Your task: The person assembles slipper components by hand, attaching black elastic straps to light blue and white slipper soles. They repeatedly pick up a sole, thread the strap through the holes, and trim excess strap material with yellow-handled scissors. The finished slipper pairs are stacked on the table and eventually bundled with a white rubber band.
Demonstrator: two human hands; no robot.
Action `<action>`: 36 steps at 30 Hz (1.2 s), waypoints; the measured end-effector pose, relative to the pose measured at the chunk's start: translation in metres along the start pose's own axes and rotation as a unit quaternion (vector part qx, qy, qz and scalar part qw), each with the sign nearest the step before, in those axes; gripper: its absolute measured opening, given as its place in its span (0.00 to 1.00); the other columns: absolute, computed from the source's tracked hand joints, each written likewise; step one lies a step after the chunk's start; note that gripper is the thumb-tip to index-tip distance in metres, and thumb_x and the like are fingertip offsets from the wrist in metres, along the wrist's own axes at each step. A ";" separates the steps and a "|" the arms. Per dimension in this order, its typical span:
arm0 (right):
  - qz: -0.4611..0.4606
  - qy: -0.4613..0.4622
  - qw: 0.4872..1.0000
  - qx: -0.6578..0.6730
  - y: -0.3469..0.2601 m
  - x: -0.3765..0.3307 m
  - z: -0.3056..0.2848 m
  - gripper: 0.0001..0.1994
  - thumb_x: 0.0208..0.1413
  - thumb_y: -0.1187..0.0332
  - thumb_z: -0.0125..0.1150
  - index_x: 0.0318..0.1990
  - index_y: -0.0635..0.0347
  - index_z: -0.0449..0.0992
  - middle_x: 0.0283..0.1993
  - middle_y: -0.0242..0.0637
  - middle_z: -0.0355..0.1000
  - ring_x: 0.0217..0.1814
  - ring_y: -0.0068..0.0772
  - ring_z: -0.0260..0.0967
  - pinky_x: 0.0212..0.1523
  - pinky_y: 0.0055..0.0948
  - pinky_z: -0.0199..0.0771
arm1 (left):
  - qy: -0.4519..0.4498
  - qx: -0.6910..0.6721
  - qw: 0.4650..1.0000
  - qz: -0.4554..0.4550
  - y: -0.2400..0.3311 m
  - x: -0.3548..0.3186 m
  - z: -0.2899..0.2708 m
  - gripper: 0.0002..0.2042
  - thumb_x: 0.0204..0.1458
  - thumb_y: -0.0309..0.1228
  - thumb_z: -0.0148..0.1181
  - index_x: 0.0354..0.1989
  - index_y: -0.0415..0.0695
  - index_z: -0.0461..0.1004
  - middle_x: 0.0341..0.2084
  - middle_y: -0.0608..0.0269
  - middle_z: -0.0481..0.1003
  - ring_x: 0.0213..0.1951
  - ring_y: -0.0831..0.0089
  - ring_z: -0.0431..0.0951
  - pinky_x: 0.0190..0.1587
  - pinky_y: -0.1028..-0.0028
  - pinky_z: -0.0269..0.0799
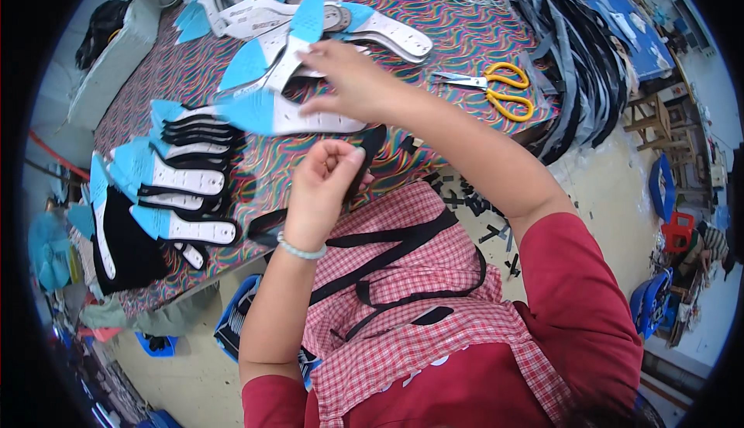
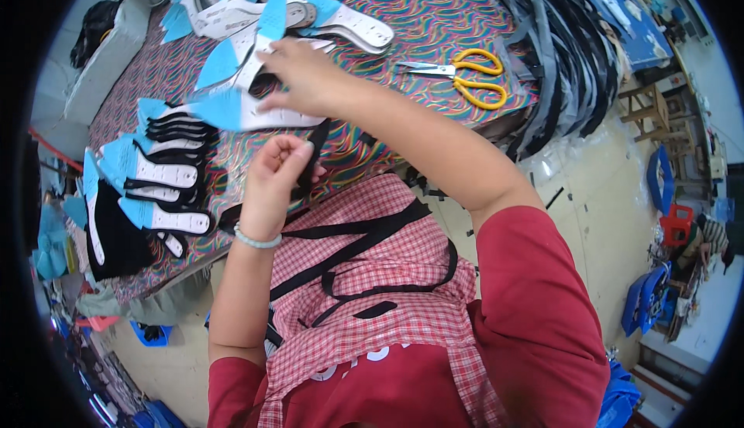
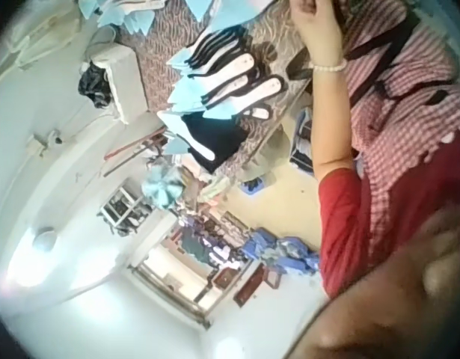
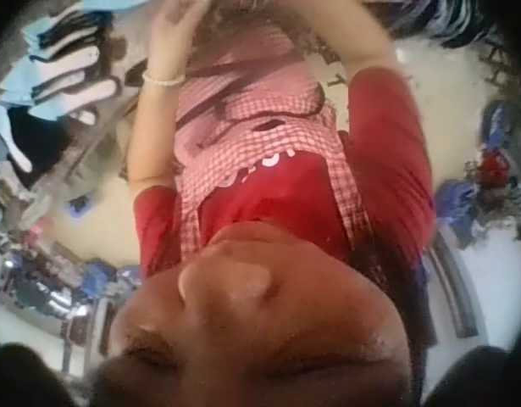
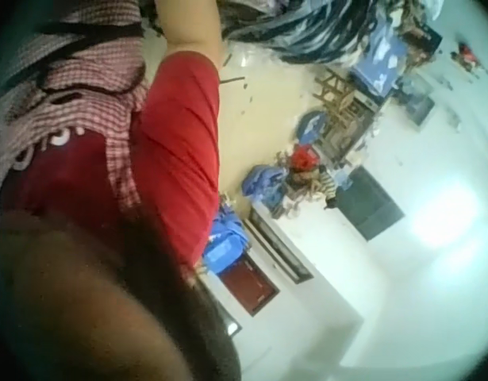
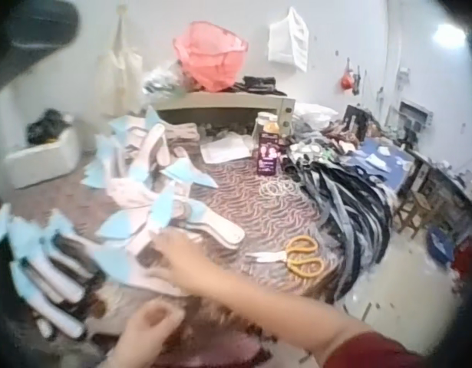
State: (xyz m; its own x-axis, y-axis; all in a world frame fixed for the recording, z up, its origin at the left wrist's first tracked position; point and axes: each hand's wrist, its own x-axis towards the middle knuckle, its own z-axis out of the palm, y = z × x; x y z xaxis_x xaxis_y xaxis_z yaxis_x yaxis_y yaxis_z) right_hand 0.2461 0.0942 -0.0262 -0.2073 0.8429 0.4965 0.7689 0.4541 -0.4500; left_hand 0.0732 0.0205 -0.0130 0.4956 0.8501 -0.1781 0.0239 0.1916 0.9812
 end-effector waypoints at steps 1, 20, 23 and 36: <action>-0.029 0.091 0.995 0.026 -0.003 -0.002 -0.006 0.30 0.48 0.53 0.67 0.56 0.62 0.71 0.57 0.54 0.65 0.59 0.53 0.63 0.60 0.39 0.64 | 0.004 -0.172 0.982 -0.074 0.006 -0.009 -0.006 0.05 0.58 0.29 0.56 0.38 0.41 0.71 0.26 0.61 0.75 0.26 0.73 0.77 0.27 0.75 0.73; 0.283 0.038 0.753 0.593 -0.086 -0.108 -0.038 0.23 0.68 0.68 0.43 0.68 0.61 0.51 0.39 0.35 0.71 0.33 0.20 0.70 0.34 0.19 0.74 | 0.347 0.417 0.834 0.105 -0.019 0.069 -0.056 0.49 0.47 0.32 0.69 0.68 0.30 0.36 0.53 0.45 0.67 0.50 0.67 0.72 0.50 0.70 0.69; 0.274 0.027 0.781 0.560 -0.088 -0.102 -0.042 0.20 0.67 0.68 0.45 0.63 0.62 0.58 0.39 0.36 0.73 0.33 0.20 0.72 0.34 0.18 0.74 | 0.349 0.283 0.864 0.227 -0.030 0.079 -0.074 0.45 0.47 0.28 0.68 0.67 0.30 0.41 0.50 0.47 0.71 0.49 0.67 0.73 0.52 0.70 0.69; 0.246 -0.007 0.754 0.609 -0.126 -0.090 -0.032 0.08 0.59 0.72 0.59 0.44 0.65 0.74 0.39 0.32 0.75 0.39 0.18 0.72 0.41 0.17 0.73 | 0.068 -0.200 0.976 -0.051 0.025 -0.085 -0.042 0.15 0.57 0.32 0.57 0.48 0.34 0.70 0.36 0.55 0.77 0.33 0.69 0.80 0.30 0.68 0.81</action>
State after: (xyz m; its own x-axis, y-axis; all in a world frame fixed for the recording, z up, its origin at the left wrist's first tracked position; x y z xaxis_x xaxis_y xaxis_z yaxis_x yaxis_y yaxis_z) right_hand 0.1871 -0.0483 0.0102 -0.0913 0.9949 0.0432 -0.3686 0.0065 -0.9296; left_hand -0.0050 -0.0263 0.0236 0.3884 0.8683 -0.3084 -0.2865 0.4319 0.8552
